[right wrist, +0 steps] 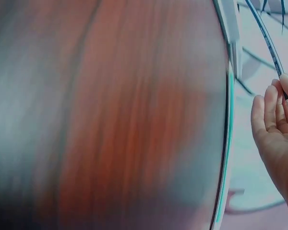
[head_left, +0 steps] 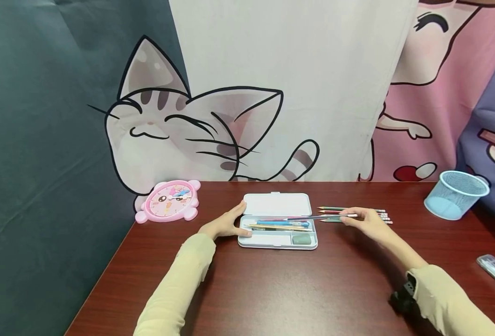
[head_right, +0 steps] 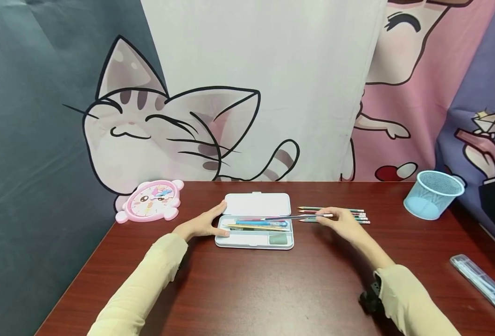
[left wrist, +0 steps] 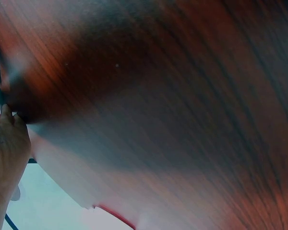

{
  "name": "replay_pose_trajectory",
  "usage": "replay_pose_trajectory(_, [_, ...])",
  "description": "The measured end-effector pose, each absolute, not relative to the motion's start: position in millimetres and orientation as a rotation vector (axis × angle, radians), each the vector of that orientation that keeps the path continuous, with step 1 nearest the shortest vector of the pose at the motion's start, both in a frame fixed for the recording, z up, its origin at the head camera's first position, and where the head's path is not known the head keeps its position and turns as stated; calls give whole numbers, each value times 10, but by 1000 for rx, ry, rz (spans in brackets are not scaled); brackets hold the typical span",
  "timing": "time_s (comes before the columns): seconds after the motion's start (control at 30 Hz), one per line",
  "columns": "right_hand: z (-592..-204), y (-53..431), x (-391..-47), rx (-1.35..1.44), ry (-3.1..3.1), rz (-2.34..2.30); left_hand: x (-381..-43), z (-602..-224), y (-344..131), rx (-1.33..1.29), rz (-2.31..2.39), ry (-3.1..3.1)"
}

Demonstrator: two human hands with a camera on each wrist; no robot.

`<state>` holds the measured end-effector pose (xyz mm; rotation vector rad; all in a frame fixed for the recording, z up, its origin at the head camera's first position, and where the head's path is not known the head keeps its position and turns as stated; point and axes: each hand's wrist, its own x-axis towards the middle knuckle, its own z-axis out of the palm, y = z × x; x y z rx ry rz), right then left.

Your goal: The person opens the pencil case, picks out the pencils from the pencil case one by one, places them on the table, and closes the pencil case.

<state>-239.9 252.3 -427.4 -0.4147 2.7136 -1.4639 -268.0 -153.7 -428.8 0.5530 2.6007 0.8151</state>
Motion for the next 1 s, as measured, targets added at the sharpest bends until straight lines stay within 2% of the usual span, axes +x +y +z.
replay_pose_trajectory(0.5, [-4346, 3498, -2298, -177, 2506, -1604, -2648, -4232, -1528, 541, 836, 2579])
replay_pose_trajectory(0.73, [-4375, 3546, -2318, -172, 2695, -1362, -2656, -4243, -1530, 540, 829, 2584])
replay_pose_trajectory(1.0, [-4396, 3468, -2354, -322, 2934, -1194, -2669, -4261, -1530, 538, 828, 2585])
